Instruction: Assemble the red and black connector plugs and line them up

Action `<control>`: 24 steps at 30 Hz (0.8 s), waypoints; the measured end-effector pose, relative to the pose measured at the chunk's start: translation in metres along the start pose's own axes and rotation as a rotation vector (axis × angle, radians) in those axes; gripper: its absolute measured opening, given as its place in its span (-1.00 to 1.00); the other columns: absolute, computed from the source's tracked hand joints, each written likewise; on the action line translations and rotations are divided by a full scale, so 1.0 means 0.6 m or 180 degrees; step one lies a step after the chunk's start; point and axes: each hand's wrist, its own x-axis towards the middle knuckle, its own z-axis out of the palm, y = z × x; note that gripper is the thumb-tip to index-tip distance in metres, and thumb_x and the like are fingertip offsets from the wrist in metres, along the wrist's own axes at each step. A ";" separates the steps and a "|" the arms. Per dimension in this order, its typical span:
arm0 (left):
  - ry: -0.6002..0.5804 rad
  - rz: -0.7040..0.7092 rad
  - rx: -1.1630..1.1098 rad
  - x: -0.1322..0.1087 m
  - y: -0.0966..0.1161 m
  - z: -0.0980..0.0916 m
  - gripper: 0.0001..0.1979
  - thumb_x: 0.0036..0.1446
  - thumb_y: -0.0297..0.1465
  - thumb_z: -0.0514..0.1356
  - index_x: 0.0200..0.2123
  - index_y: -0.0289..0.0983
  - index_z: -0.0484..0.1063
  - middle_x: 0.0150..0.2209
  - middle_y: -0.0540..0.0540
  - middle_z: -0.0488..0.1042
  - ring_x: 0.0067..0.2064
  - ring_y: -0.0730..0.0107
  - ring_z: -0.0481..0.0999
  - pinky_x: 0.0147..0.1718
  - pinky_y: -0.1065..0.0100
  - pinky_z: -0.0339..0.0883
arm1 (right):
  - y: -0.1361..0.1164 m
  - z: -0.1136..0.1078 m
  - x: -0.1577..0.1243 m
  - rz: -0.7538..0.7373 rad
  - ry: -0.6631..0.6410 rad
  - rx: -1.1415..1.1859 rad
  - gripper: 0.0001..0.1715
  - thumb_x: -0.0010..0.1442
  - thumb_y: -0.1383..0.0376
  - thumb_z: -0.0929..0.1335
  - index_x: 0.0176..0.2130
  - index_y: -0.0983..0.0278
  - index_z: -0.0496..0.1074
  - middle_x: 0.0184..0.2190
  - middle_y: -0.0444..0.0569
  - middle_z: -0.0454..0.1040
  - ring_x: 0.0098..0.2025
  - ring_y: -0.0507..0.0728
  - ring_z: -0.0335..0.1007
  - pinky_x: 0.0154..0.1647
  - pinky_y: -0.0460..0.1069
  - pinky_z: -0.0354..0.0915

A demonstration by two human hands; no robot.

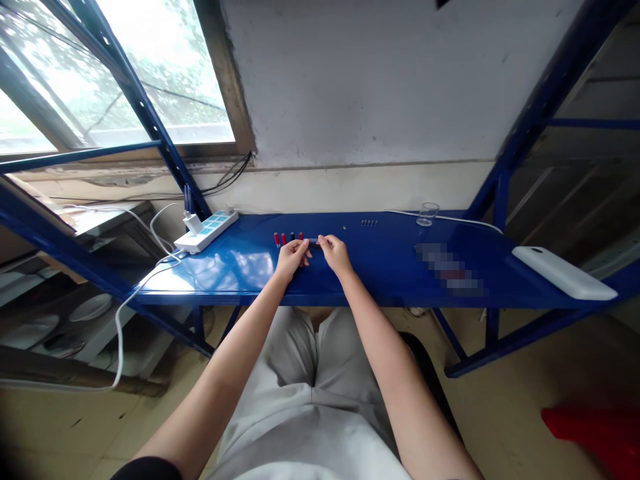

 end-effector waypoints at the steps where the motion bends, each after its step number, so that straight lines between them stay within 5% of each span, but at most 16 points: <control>1: 0.0061 0.0021 -0.0029 0.001 -0.001 -0.001 -0.59 0.00 -0.05 0.14 -0.44 -0.33 0.36 -0.59 -0.01 0.43 -0.71 0.61 0.30 -0.75 0.53 0.05 | 0.002 0.001 -0.001 -0.0005 -0.0084 -0.0015 -0.49 0.09 -0.10 0.22 -0.47 0.27 0.36 -0.71 -0.18 0.22 -0.63 0.00 0.16 -0.57 -0.09 0.11; 8: 0.0280 0.0173 -0.0126 0.005 -0.007 -0.005 -0.62 0.02 -0.07 0.13 -0.38 -0.32 0.36 -0.63 0.05 0.36 -0.72 0.61 0.27 -0.73 0.52 0.09 | 0.013 0.011 -0.005 -0.0093 -0.0576 0.0012 -0.61 0.06 -0.02 0.28 -0.38 0.26 0.34 -0.58 -0.16 0.33 -0.62 -0.02 0.15 -0.60 -0.10 0.11; 19: 0.0184 0.0426 0.0369 0.001 -0.009 -0.007 -0.61 0.06 -0.08 0.10 -0.33 -0.30 0.45 -0.65 0.06 0.28 -0.71 0.60 0.24 -0.71 0.49 0.09 | 0.013 0.016 -0.006 -0.0075 -0.0692 0.0249 -0.62 0.02 0.01 0.31 -0.38 0.29 0.32 -0.47 -0.08 0.38 -0.48 0.02 0.30 -0.41 -0.05 0.25; 24: 0.0139 0.0465 0.0394 0.001 -0.011 -0.006 -0.58 0.07 -0.07 0.10 -0.26 -0.32 0.48 -0.51 -0.03 0.41 -0.68 0.62 0.25 -0.72 0.50 0.10 | 0.012 0.019 -0.006 0.0001 -0.0734 0.0422 -0.55 -0.04 -0.05 0.34 -0.39 0.28 0.32 -0.50 -0.08 0.40 -0.46 0.03 0.32 -0.41 -0.04 0.28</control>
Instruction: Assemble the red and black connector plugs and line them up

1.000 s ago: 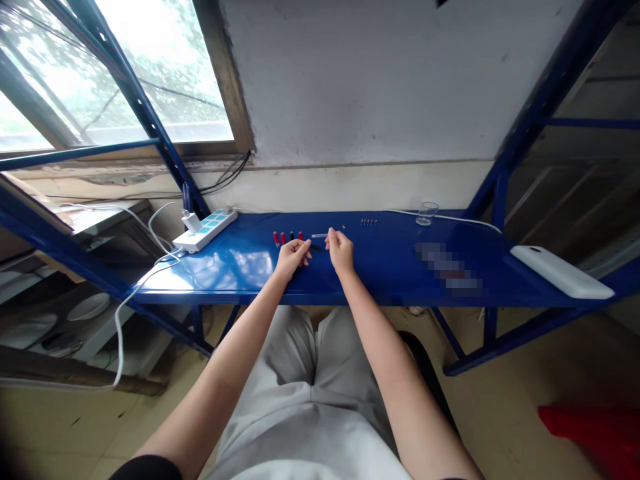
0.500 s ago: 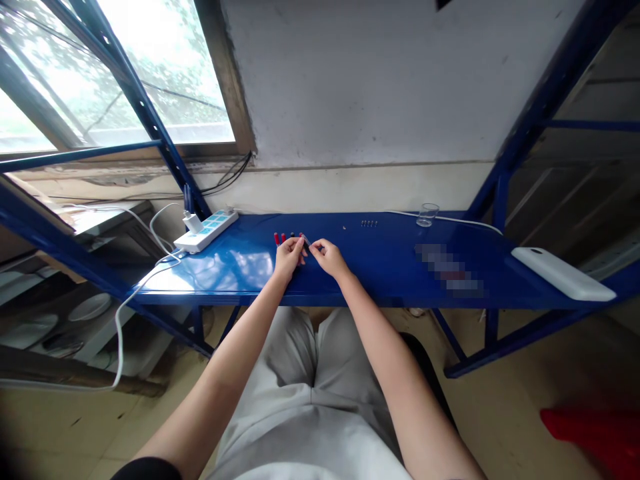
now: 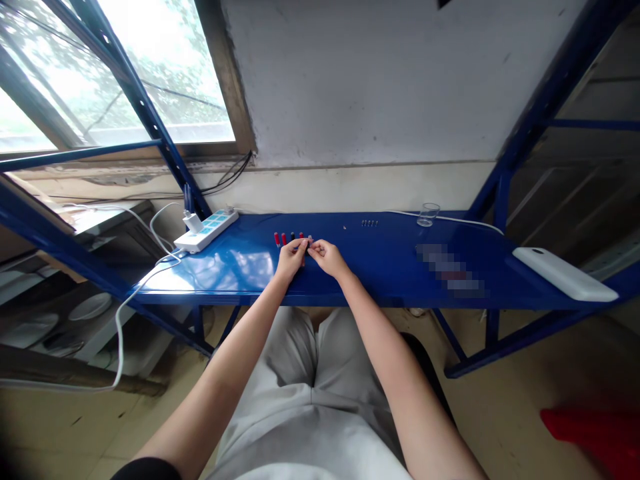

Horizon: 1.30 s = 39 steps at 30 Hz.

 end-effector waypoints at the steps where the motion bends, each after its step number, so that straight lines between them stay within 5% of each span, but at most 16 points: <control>1: -0.0014 0.0033 -0.0017 0.000 -0.001 0.001 -0.58 0.07 -0.07 0.09 -0.26 -0.32 0.48 -0.45 -0.06 0.43 -0.67 0.63 0.25 -0.72 0.50 0.11 | 0.000 0.000 0.000 0.0010 -0.0010 0.0022 -0.54 -0.05 -0.06 0.34 -0.39 0.28 0.32 -0.51 -0.08 0.39 -0.47 0.03 0.32 -0.41 -0.04 0.28; 11: -0.0093 0.0154 -0.0061 -0.003 0.003 0.001 -0.60 0.12 -0.10 0.05 -0.25 -0.29 0.47 -0.35 -0.09 0.42 -0.61 0.62 0.26 -0.66 0.49 0.16 | 0.008 0.001 0.000 0.0027 -0.0120 0.0025 -0.54 -0.06 -0.06 0.35 -0.41 0.28 0.29 -0.55 -0.15 0.32 -0.52 -0.01 0.24 -0.46 -0.08 0.22; 19: 0.0162 0.0239 0.0078 -0.003 0.006 0.002 -0.63 0.16 -0.14 0.01 -0.25 -0.28 0.46 -0.44 -0.08 0.43 -0.38 0.43 0.41 -0.40 0.44 0.27 | 0.006 0.003 -0.002 0.0004 -0.0103 -0.0088 -0.57 -0.06 -0.01 0.37 -0.40 0.27 0.28 -0.57 -0.19 0.29 -0.55 -0.04 0.19 -0.49 -0.09 0.20; 25: 0.0406 0.0136 0.0315 -0.005 0.009 0.000 -0.66 0.17 -0.18 -0.01 -0.32 -0.29 0.44 -0.51 -0.03 0.38 -0.48 0.50 0.35 -0.46 0.46 0.21 | -0.006 -0.010 0.008 -0.0027 0.0807 -0.0005 -0.58 -0.04 -0.02 0.35 -0.40 0.26 0.27 -0.52 -0.11 0.38 -0.47 0.02 0.31 -0.41 -0.07 0.27; 31: 0.0150 0.0054 0.0546 -0.007 0.014 0.001 -0.67 0.16 -0.22 0.00 -0.42 -0.31 0.42 -0.62 0.03 0.31 -0.57 0.54 0.30 -0.51 0.47 0.15 | 0.032 -0.040 0.048 0.0675 0.1466 0.0002 -0.66 -0.04 0.04 0.34 -0.45 0.25 0.23 -0.64 -0.16 0.34 -0.55 0.02 0.30 -0.49 -0.08 0.23; 39: 0.0068 0.0000 0.0598 -0.009 0.016 0.002 -0.68 0.13 -0.22 0.02 -0.45 -0.30 0.42 -0.65 0.02 0.31 -0.58 0.52 0.30 -0.53 0.47 0.14 | 0.065 -0.097 0.099 0.0867 0.0938 -0.1640 -0.87 -0.02 0.26 0.33 -0.49 0.27 0.29 -0.63 -0.12 0.39 -0.48 0.08 0.35 -0.33 -0.03 0.24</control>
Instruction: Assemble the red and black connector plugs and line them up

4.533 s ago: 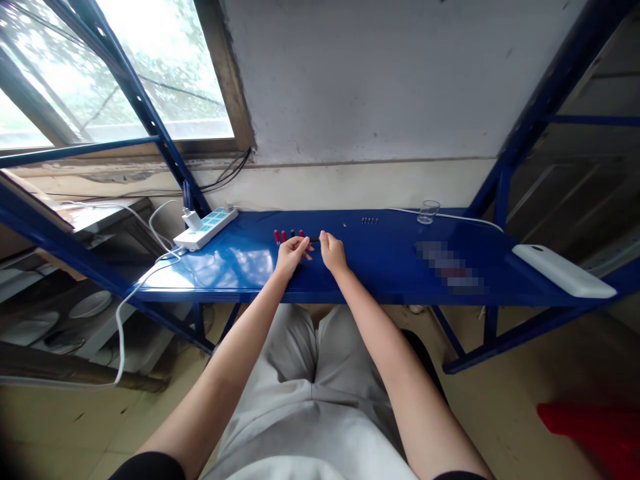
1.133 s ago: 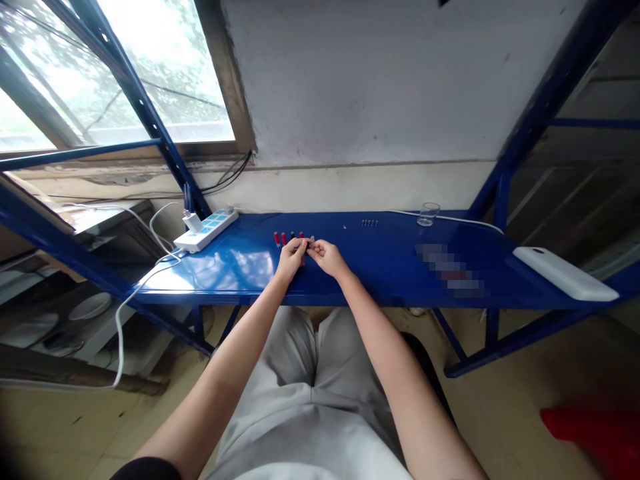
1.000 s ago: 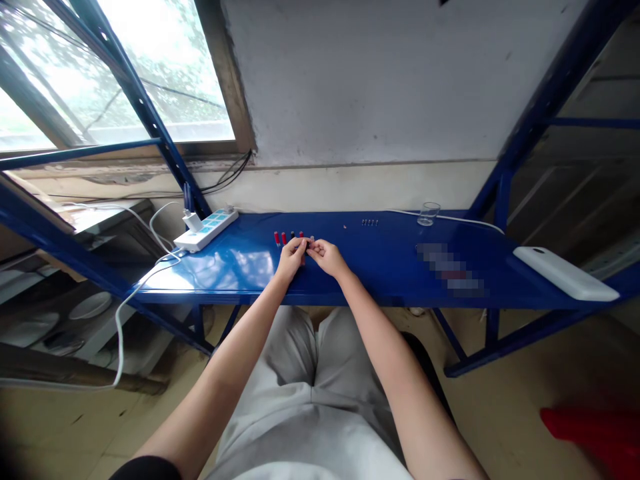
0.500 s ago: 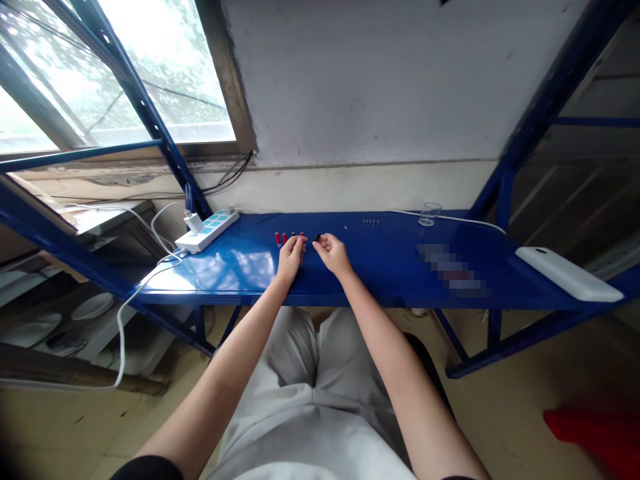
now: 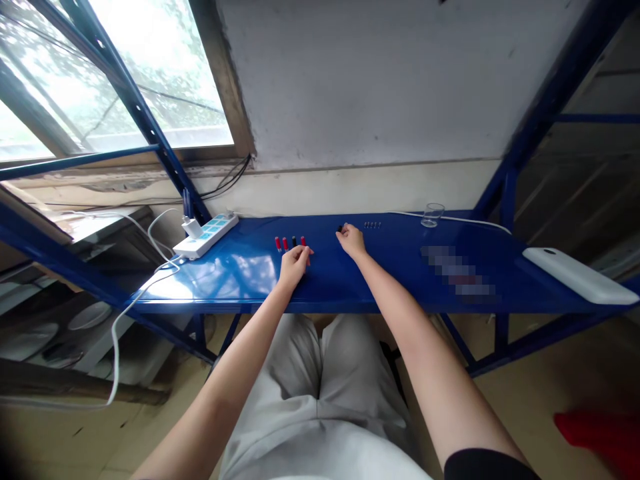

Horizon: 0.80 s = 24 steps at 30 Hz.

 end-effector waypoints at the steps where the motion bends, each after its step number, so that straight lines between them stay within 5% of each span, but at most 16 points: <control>1: -0.0001 0.0005 0.0024 0.000 0.000 0.000 -0.68 0.13 -0.22 0.02 -0.46 -0.30 0.42 -0.65 0.02 0.31 -0.59 0.52 0.29 -0.53 0.47 0.13 | 0.002 -0.003 0.007 0.0010 -0.0042 -0.0143 -0.89 -0.02 0.27 0.33 -0.48 0.27 0.30 -0.61 -0.11 0.40 -0.47 0.08 0.35 -0.33 -0.03 0.23; 24: -0.0058 0.0001 0.0472 -0.002 -0.007 0.001 -0.66 0.14 -0.22 0.00 -0.46 -0.29 0.43 -0.65 0.01 0.31 -0.59 0.50 0.30 -0.53 0.46 0.13 | 0.047 0.002 0.074 0.0190 -0.0355 -0.0681 -0.86 -0.04 0.32 0.38 -0.54 0.28 0.31 -0.61 -0.13 0.34 -0.49 0.05 0.29 -0.36 -0.05 0.22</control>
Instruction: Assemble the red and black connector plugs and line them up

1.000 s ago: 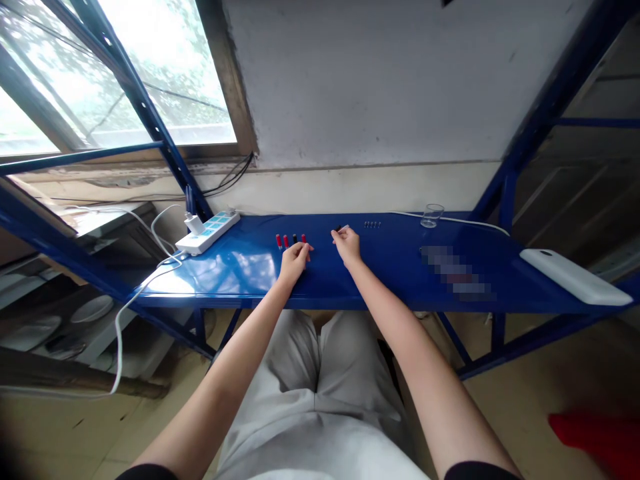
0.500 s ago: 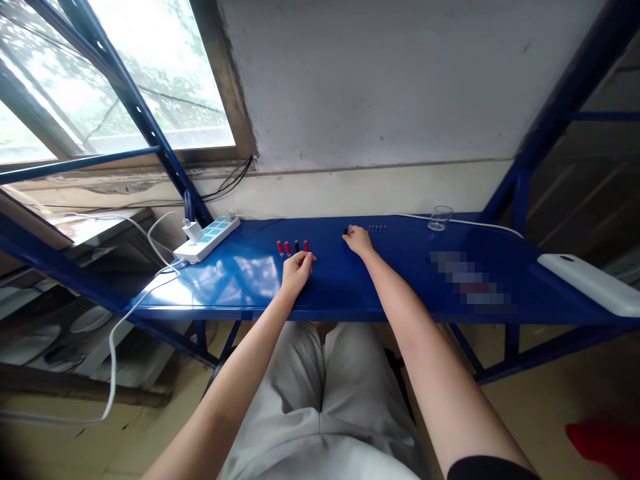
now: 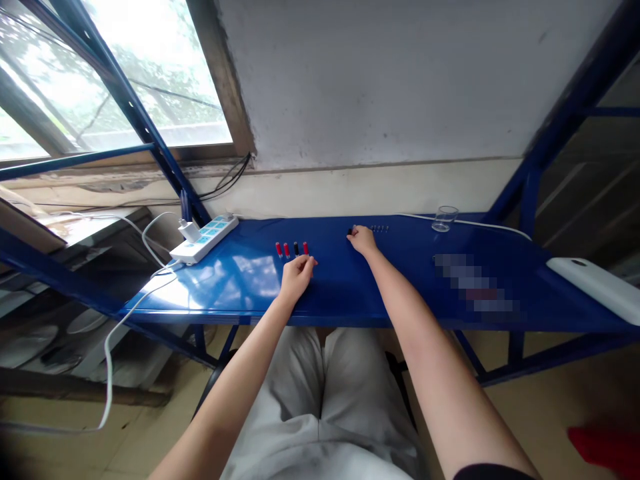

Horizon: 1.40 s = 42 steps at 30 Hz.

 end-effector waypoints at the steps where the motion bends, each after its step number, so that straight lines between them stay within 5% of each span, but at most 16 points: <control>1: -0.0008 0.0000 0.0000 0.000 0.000 0.000 -0.66 0.14 -0.22 0.00 -0.46 -0.29 0.43 -0.65 0.01 0.31 -0.59 0.50 0.30 -0.53 0.46 0.13 | -0.001 0.000 0.000 -0.0006 0.0007 -0.0023 -0.86 -0.04 0.32 0.37 -0.54 0.28 0.31 -0.60 -0.13 0.34 -0.49 0.05 0.29 -0.35 -0.05 0.22; 16: -0.0004 0.0034 0.0004 -0.001 0.007 -0.003 -0.67 0.14 -0.23 0.00 -0.47 -0.30 0.43 -0.66 0.01 0.32 -0.59 0.50 0.29 -0.54 0.46 0.11 | 0.000 0.002 0.003 -0.0185 0.0042 -0.0144 -0.83 -0.08 0.36 0.39 -0.56 0.27 0.29 -0.63 -0.15 0.32 -0.52 0.03 0.29 -0.35 -0.03 0.27; 23: -0.0005 0.0030 0.0037 -0.001 0.007 -0.003 -0.67 0.14 -0.23 0.00 -0.48 -0.29 0.43 -0.67 0.01 0.31 -0.60 0.51 0.28 -0.54 0.46 0.11 | 0.011 -0.005 0.006 0.0237 -0.0518 0.0216 -0.89 -0.02 0.40 0.38 -0.46 0.29 0.32 -0.79 -0.22 0.24 -0.77 0.00 0.16 -0.62 -0.05 0.23; 35: 0.0041 -0.0024 0.0015 0.000 0.005 -0.002 -0.67 0.13 -0.23 0.00 -0.48 -0.29 0.43 -0.68 0.02 0.30 -0.60 0.51 0.28 -0.54 0.46 0.11 | 0.011 -0.006 0.011 0.0405 -0.0480 0.0078 -0.91 -0.03 0.37 0.41 -0.44 0.33 0.39 -0.65 -0.07 0.39 -0.69 0.06 0.30 -0.53 -0.01 0.28; 42: 0.0195 -0.0096 -0.0046 0.001 0.004 -0.004 -0.69 0.12 -0.25 0.01 -0.50 -0.29 0.43 -0.66 0.01 0.31 -0.58 0.50 0.30 -0.54 0.46 0.12 | 0.006 -0.014 0.008 0.0659 -0.0646 0.0300 -0.76 -0.05 0.42 0.41 -0.29 0.36 0.38 -0.79 -0.20 0.28 -0.79 0.04 0.20 -0.66 -0.05 0.22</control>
